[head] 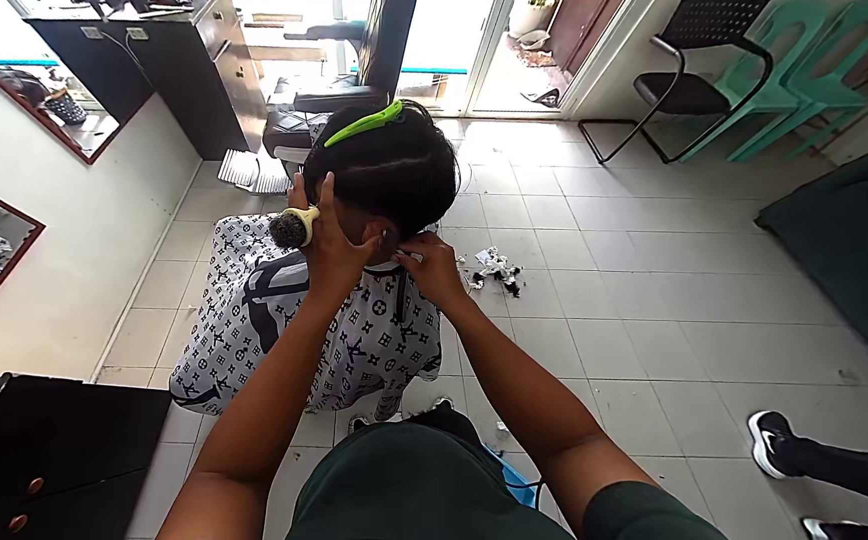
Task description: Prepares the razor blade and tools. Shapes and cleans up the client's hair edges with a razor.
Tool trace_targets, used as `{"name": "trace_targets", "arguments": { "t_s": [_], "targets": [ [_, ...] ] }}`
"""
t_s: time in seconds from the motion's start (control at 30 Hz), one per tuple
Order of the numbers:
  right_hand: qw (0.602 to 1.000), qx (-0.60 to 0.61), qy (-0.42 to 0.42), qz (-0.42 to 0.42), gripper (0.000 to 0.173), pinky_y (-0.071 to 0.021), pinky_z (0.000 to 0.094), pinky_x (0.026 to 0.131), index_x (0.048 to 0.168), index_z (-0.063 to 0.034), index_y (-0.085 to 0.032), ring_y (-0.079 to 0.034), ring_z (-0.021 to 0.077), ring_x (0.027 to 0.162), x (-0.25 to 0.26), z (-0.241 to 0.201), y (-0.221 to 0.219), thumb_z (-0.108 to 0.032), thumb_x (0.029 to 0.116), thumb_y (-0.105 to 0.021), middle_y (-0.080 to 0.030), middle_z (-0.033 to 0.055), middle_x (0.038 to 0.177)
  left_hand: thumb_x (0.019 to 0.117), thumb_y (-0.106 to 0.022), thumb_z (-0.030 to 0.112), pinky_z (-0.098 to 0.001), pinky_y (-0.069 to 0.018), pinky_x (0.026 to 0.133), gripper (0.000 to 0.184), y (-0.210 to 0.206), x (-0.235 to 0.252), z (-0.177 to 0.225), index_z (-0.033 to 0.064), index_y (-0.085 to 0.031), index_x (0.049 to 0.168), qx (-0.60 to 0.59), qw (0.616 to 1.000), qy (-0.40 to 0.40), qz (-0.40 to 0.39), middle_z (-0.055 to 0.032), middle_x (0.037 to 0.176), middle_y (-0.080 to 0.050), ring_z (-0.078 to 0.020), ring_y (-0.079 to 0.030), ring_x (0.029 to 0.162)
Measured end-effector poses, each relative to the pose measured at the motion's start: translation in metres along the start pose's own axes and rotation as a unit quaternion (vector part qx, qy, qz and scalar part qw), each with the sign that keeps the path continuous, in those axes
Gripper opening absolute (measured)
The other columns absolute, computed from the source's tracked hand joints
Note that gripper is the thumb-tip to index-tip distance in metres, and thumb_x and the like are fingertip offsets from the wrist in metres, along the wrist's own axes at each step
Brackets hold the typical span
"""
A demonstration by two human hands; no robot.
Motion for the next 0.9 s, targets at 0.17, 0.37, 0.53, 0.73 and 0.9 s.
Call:
{"name": "trace_targets", "arguments": {
  "t_s": [0.17,0.37,0.53,0.73,0.9],
  "targets": [
    [1.000,-0.004,0.007,0.001,0.019,-0.0559,0.0497,0.087,0.106,0.0016,-0.077,-0.067,0.0351,0.100,0.0011,-0.0009,-0.0011,-0.013,0.0933,-0.076,-0.068,0.0232,0.110,0.0636,-0.095,0.022,-0.0659,-0.0258,0.117,0.113,-0.0004,0.0014,-0.0009,0.0083,-0.034,0.158,-0.002,1.000,-0.002,0.003,-0.0290,0.169,-0.002,-0.0496,-0.008,0.155],
    [1.000,-0.003,0.008,-0.002,0.018,-0.0557,0.0479,0.088,0.105,0.0028,-0.077,-0.067,0.0348,0.099,0.0028,-0.0046,0.0002,-0.011,0.0937,-0.074,-0.068,0.0233,0.109,0.0638,-0.095,0.024,-0.0645,-0.0280,0.116,0.112,0.0003,0.0014,-0.0020,0.0085,-0.035,0.158,0.001,1.000,-0.002,0.005,-0.0292,0.168,-0.004,-0.0497,-0.011,0.154],
    [1.000,0.021,-0.020,0.002,0.018,-0.0551,0.0451,0.092,0.104,0.0018,-0.078,-0.068,0.0326,0.102,0.0066,0.0034,0.0000,-0.012,0.0933,-0.074,-0.069,0.0228,0.110,0.0649,-0.095,0.025,-0.0645,-0.0291,0.116,0.114,0.0002,0.0028,-0.0032,0.0091,-0.034,0.159,0.017,1.000,0.006,-0.002,-0.0288,0.168,-0.005,-0.0498,-0.013,0.154],
    [1.000,0.012,0.003,0.001,0.019,-0.0551,0.0467,0.090,0.104,0.0034,-0.077,-0.067,0.0345,0.099,0.0072,0.0011,-0.0039,-0.011,0.0930,-0.074,-0.069,0.0237,0.106,0.0644,-0.095,0.024,-0.0651,-0.0295,0.115,0.114,-0.0001,0.0023,-0.0025,0.0106,-0.033,0.159,0.011,1.000,0.005,-0.003,-0.0283,0.169,-0.005,-0.0491,-0.013,0.154],
    [1.000,0.021,-0.012,0.009,0.019,-0.0559,0.0444,0.090,0.104,0.0035,-0.077,-0.068,0.0314,0.099,0.0076,0.0025,0.0020,-0.011,0.0933,-0.074,-0.069,0.0219,0.107,0.0634,-0.095,0.026,-0.0651,-0.0274,0.117,0.113,0.0003,0.0030,-0.0038,0.0084,-0.036,0.158,0.009,1.000,0.004,0.004,-0.0287,0.169,-0.005,-0.0506,-0.010,0.154]
  ]
}}
Point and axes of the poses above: each hand's wrist, its own x-axis towards the middle knuckle, its own y-axis out of the back of the hand, z = x × y, the point moved 3 cm from there along x, towards the middle knuckle
